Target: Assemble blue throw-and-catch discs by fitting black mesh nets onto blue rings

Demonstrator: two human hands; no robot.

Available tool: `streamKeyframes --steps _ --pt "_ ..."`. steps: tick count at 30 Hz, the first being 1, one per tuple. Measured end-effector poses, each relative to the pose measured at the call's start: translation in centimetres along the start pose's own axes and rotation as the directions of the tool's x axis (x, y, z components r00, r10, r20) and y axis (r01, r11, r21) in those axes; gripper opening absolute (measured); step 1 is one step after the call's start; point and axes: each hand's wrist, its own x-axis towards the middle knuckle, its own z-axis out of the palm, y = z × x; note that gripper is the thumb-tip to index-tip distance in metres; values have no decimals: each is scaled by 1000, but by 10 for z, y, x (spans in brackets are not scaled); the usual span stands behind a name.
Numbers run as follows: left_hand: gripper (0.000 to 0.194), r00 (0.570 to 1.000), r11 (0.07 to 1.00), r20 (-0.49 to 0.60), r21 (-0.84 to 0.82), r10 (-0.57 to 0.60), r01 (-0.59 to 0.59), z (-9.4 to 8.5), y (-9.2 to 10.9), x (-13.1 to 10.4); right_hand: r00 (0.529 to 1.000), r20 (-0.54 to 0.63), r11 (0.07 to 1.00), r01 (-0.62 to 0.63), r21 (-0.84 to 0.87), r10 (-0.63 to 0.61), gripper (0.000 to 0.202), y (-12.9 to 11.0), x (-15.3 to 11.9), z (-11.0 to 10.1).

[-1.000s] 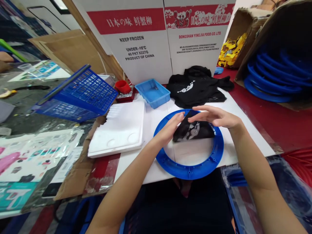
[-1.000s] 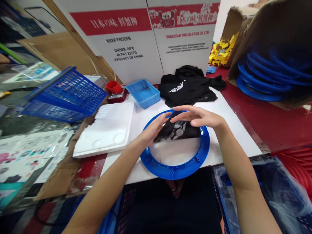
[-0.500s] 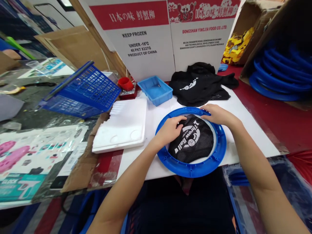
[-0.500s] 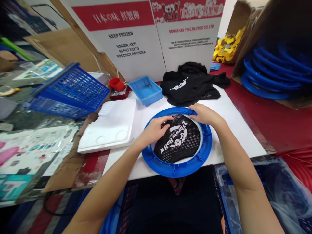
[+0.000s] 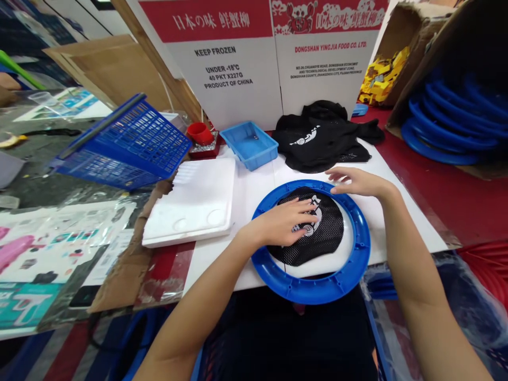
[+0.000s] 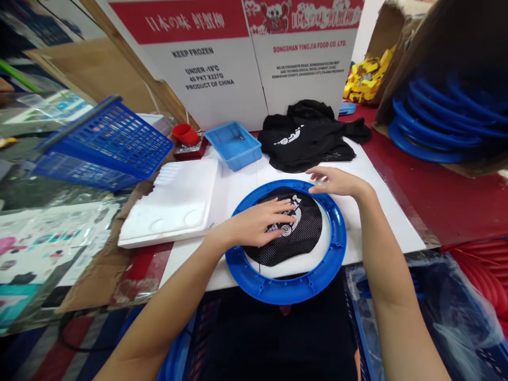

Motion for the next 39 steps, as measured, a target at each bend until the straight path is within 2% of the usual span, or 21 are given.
streamKeyframes --steps 3,7,10,12,14,16,18,20,22,24,26,30,32,35,39 --pt "54 995 997 71 12 -75 74 7 4 -1 999 39 997 30 -74 -27 75 -3 4 9" --pt "72 975 949 -39 224 -217 220 15 19 5 998 -1 986 67 -151 -68 71 -3 11 18" --pt "90 940 893 -59 297 -336 337 17 31 10 997 -16 983 66 -172 -70 70 -2 12 19" --pt "88 909 873 -46 265 -414 410 16 35 10 997 -18 980 68 -185 -73 69 -1 12 19" --pt "74 895 872 -34 210 -444 441 13 33 7 997 -19 980 67 -187 -72 67 -1 11 18" --pt "59 908 893 -49 168 -415 418 8 29 5 998 -20 983 62 -173 -67 67 -1 11 17" --pt "50 948 940 -65 129 -310 316 6 22 3 998 -20 986 56 -159 -60 67 -2 11 18" --pt "52 986 984 -50 77 -157 160 7 16 4 998 -17 985 59 -161 -62 65 -3 11 19" --pt "61 998 998 9 22 -60 60 13 11 4 997 -20 982 72 -175 -76 62 -4 12 21" --pt "72 995 997 70 2 -75 75 20 9 4 995 -27 979 95 -182 -101 58 -5 14 23" --pt "86 987 990 84 26 -137 135 24 9 3 992 -32 975 114 -190 -122 55 -7 15 26" --pt "109 980 975 -34 102 -195 197 24 13 2 989 -33 965 133 -225 -144 49 -11 16 29" --pt "111 988 984 -22 93 -154 155 22 13 1 988 -30 961 140 -238 -152 48 -12 15 30" --pt "105 992 994 75 44 -100 97 24 11 1 988 -30 957 141 -253 -153 50 -12 15 31" --pt "108 977 988 145 39 -155 151 28 14 -2 989 -26 951 130 -279 -143 51 -9 16 32"
